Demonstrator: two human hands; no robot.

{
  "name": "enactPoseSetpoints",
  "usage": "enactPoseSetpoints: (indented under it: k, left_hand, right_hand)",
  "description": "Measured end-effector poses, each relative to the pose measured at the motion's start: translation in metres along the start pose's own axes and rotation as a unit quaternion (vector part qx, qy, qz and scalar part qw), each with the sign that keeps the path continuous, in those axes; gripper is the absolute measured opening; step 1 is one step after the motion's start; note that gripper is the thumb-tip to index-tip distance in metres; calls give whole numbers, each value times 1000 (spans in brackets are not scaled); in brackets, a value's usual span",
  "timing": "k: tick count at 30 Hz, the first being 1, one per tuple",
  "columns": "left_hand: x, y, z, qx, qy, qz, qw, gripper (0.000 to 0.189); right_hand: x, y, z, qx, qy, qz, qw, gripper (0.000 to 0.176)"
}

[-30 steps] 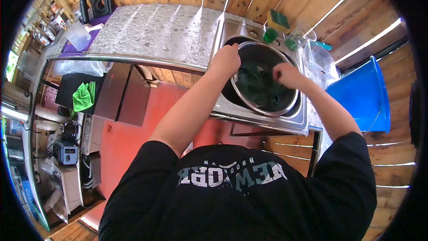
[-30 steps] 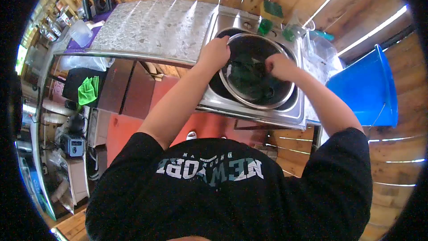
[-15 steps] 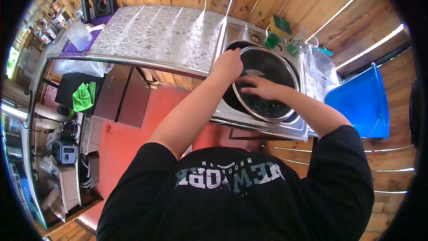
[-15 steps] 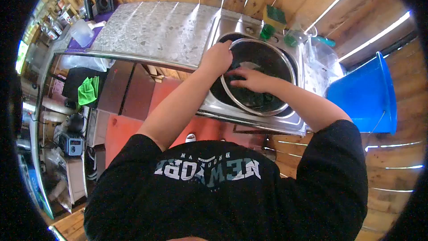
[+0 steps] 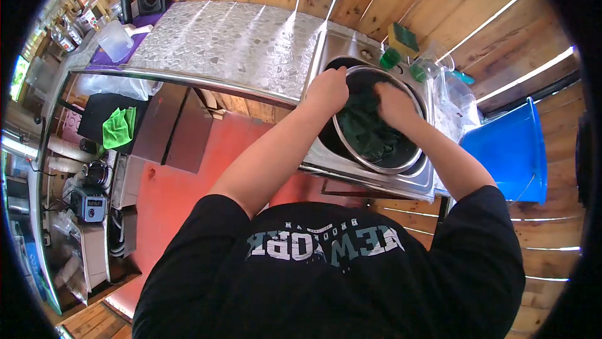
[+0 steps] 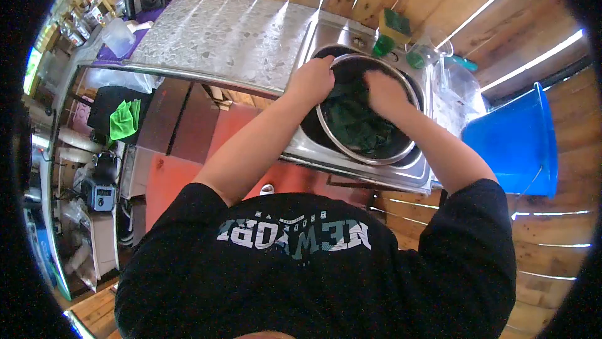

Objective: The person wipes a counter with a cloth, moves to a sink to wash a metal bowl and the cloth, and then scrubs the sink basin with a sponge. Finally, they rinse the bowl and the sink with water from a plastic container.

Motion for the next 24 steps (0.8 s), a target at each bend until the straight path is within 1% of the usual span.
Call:
enactPoseSetpoints:
  k: [1,2,5,8,11,14,17,20,23,24]
  left_hand:
    - [1,-1,2,0,0,2,1000,32]
    - [1,-1,3,-1,4,6,1000,32]
    - [0,0,3,0,10,15,1000,32]
    - [0,0,2,5,6,2,1000,33]
    - [-1,1,1,6,-9,-3,1000,35]
    - [-1,2,1,7,-11,-5,1000,35]
    - [0,-1,4,4,-9,-9,1000,34]
    - [-2,0,2,2,-8,-6,1000,35]
    - [-1,-2,3,3,-6,0,1000,35]
    - [-1,0,3,1,-11,-3,1000,35]
  right_hand:
    - [7,-16,12,59,-60,-84,993,40]
    - [8,-27,25,117,-120,-167,972,44]
    - [12,-11,48,78,-140,-53,986,51]
    - [3,-20,36,97,-36,-120,987,58]
    - [-25,-59,38,4,-87,-206,975,64]
    - [-23,-62,63,1,-128,-211,969,66]
    - [-3,-50,86,-58,-129,-172,975,62]
    - [13,-40,102,6,-104,-184,977,58]
    - [19,-36,103,93,-225,-91,966,52]
    - [23,-34,102,89,-262,-61,959,53]
Point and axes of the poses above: each hand's wrist, its own x-axis towards the middle knuckle, its own z-axis out of the palm, y = z × x, the point moved 6 cm from there along x, towards the middle knuckle, and after that the axes turned 9 degrees about -z, right-handed, at the moved point
